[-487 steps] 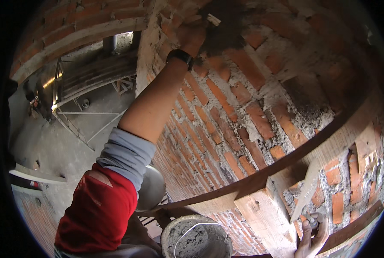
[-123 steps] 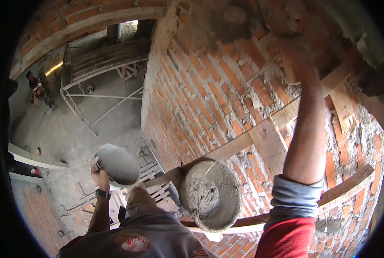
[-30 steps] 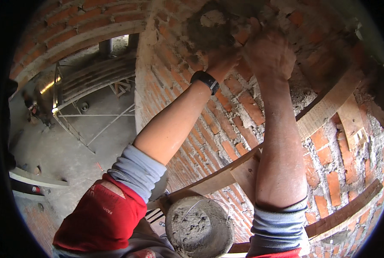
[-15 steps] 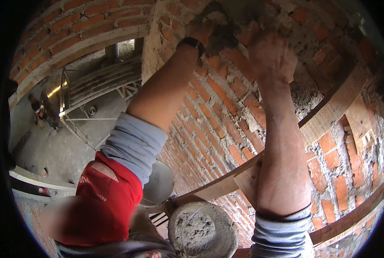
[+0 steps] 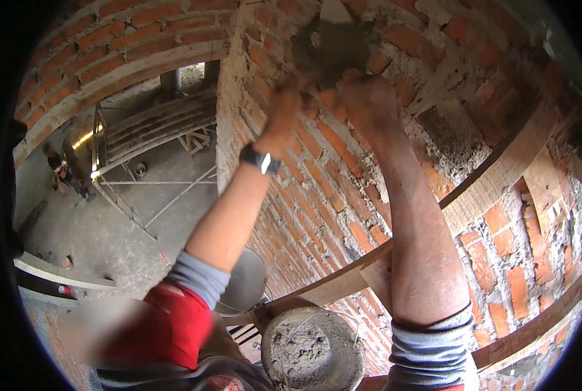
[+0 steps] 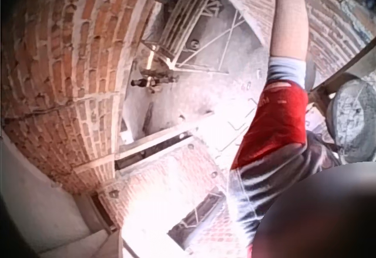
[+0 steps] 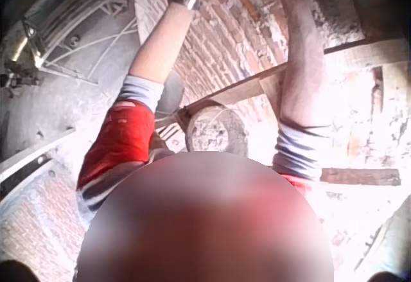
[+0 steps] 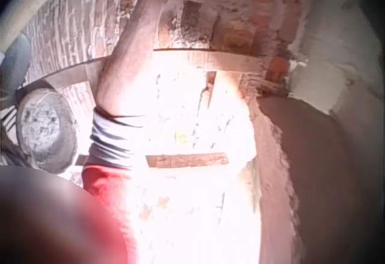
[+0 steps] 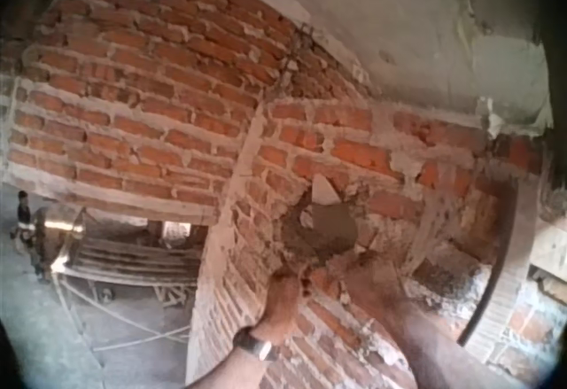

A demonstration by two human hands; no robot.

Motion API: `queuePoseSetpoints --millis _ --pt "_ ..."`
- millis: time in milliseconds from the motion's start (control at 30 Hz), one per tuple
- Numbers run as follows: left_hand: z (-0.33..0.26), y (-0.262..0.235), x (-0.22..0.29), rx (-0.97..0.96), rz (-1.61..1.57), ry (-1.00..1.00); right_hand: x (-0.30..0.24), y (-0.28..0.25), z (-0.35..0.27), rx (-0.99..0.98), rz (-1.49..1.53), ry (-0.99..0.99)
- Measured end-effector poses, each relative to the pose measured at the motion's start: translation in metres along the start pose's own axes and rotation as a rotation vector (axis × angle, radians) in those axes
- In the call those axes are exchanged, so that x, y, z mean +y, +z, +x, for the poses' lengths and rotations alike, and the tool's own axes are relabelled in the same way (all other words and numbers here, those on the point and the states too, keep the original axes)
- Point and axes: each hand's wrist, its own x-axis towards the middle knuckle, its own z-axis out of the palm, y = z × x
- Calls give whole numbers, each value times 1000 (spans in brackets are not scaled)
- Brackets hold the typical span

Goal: The person scoops wet cement from a bucket with a trowel and applies it to a brick wall, smoothing the surface. The person repeatedly transfers cement between buckets and continues plastering the wall.

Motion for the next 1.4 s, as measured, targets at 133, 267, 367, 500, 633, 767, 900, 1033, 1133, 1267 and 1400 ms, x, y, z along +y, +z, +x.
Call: queuePoseSetpoints --millis 133,267,367,500,633,767,900,1033,1133,1267,1400 --pt "-69 23 9 -158 -296 -342 10 22 2 25 74 -30" --pt "-69 37 6 -123 -349 -120 20 17 2 227 -213 -147" --pt "-74 81 -9 -141 -59 -209 15 -3 3 401 -199 32" --pt "-99 135 -17 -10 166 91 -3 -44 -2 354 -381 66" --pt "-101 156 -14 -94 219 -2 -19 -82 13 375 -639 -25" --pt "-98 154 -12 -106 183 71 -31 -96 51 436 -949 -353" --pt "-94 155 -8 -173 71 34 -43 -98 87 379 -974 -531" --pt "-93 157 5 -181 167 26 -53 -98 108 281 -974 -601" --pt "-95 158 12 -215 209 -47 -58 -97 118 222 -958 -635" --pt "-96 161 16 -244 252 -80 -61 -96 127 149 -931 -657" --pt "-95 165 18 -248 282 -94 -64 -97 133 80 -906 -675"
